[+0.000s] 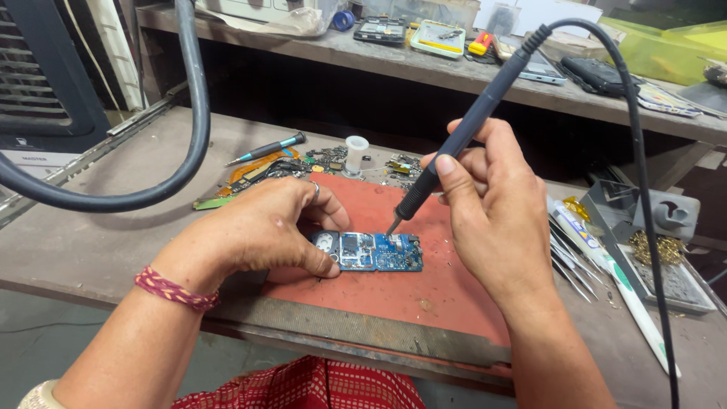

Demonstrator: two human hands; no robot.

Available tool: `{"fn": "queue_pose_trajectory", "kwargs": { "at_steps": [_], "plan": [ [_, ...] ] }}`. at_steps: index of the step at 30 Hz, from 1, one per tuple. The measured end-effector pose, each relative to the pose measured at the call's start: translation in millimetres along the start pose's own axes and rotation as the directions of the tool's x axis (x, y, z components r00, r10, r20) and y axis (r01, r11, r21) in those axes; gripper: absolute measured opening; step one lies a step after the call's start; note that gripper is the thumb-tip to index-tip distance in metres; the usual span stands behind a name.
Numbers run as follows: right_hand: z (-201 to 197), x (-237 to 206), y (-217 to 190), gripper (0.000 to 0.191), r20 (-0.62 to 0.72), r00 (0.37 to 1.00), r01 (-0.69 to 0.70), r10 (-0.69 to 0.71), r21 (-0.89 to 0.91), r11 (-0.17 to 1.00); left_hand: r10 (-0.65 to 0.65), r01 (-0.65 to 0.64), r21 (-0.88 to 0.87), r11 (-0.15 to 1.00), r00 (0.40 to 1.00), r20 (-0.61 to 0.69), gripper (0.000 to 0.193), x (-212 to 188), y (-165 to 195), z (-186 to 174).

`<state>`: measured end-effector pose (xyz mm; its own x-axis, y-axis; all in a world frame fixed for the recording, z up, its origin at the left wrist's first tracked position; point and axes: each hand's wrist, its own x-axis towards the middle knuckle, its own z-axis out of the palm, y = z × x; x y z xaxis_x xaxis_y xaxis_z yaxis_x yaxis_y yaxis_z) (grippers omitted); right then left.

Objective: The person holds a small blue circuit board on a red mat and uses a soldering iron to apply heat to various points on the board. The person repeatedly touches the soldering iron to different components and pads across the board while stabilizing it with the left hand.

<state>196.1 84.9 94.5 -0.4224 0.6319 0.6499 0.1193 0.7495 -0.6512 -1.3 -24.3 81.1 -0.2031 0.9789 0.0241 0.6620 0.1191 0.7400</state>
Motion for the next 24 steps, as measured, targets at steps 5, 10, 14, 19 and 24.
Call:
{"fn": "queue_pose_trajectory", "kwargs": {
  "at_steps": [5, 10, 14, 19, 24],
  "plan": [
    [-6.7, 3.0, 1.9, 0.025, 0.045, 0.997, 0.059, -0.057, -0.052, 0.997, -0.051, 0.051, -0.049, 0.997, 0.999, 0.013, 0.045, -1.0, 4.2, 4.1],
    [-9.1, 8.0, 2.0, 0.019, 0.072, 0.994, 0.092, -0.086, -0.08, 0.993, -0.061, 0.061, -0.048, 0.997, 0.998, 0.012, 0.046, -0.4, 7.8, 7.2],
    [-10.2, 7.3, 1.4, 0.019, 0.057, 0.995, 0.091, -0.084, -0.133, 0.987, -0.037, 0.037, -0.021, 0.999, 0.999, 0.007, 0.048, -0.6, 7.9, 8.0],
    [-10.7, 3.1, 6.5, 0.018, 0.031, 0.997, 0.075, -0.073, -0.073, 0.995, -0.045, 0.045, -0.034, 0.998, 0.999, 0.001, 0.048, -1.7, 5.5, 8.1],
    [-12.8, 2.4, 13.0, 0.017, 0.032, 0.999, 0.02, -0.021, 0.03, 0.999, -0.03, 0.03, -0.054, 0.998, 1.0, 0.004, 0.048, -1.4, 3.1, 8.2]
  ]
}}
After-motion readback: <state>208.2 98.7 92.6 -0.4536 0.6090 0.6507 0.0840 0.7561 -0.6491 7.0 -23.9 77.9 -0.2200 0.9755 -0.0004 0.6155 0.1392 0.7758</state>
